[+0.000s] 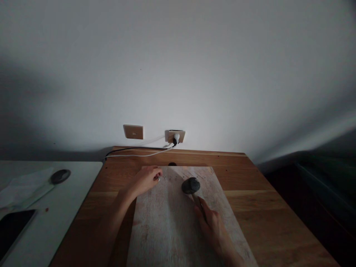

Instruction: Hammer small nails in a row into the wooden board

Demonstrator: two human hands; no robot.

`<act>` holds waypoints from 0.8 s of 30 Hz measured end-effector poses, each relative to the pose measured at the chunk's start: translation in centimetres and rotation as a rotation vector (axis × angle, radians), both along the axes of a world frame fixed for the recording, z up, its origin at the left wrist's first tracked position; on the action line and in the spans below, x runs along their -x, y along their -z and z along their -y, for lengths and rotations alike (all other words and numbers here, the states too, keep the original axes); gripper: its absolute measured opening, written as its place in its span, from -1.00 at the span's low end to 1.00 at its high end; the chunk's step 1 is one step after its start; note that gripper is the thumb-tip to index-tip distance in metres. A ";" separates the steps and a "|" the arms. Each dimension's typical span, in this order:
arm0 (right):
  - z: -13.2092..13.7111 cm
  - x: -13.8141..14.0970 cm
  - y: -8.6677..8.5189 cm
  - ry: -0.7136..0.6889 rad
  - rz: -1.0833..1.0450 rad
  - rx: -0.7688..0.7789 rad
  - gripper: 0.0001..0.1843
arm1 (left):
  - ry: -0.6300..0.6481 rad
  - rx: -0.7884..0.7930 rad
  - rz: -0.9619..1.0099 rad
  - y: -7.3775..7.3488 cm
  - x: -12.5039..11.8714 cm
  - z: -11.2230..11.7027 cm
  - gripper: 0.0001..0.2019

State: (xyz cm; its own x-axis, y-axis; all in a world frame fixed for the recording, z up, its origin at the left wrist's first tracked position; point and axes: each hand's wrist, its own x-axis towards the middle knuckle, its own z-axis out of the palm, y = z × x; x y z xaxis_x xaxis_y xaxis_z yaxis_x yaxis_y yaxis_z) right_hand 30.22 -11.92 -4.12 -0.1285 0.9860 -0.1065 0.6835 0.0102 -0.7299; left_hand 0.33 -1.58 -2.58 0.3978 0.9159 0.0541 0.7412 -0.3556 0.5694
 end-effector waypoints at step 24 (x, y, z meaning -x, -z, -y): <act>0.0 -0.3 0.9 -0.020 0.026 0.003 -0.34 | 0.003 -0.025 0.007 0.5 0.5 -0.3 -0.85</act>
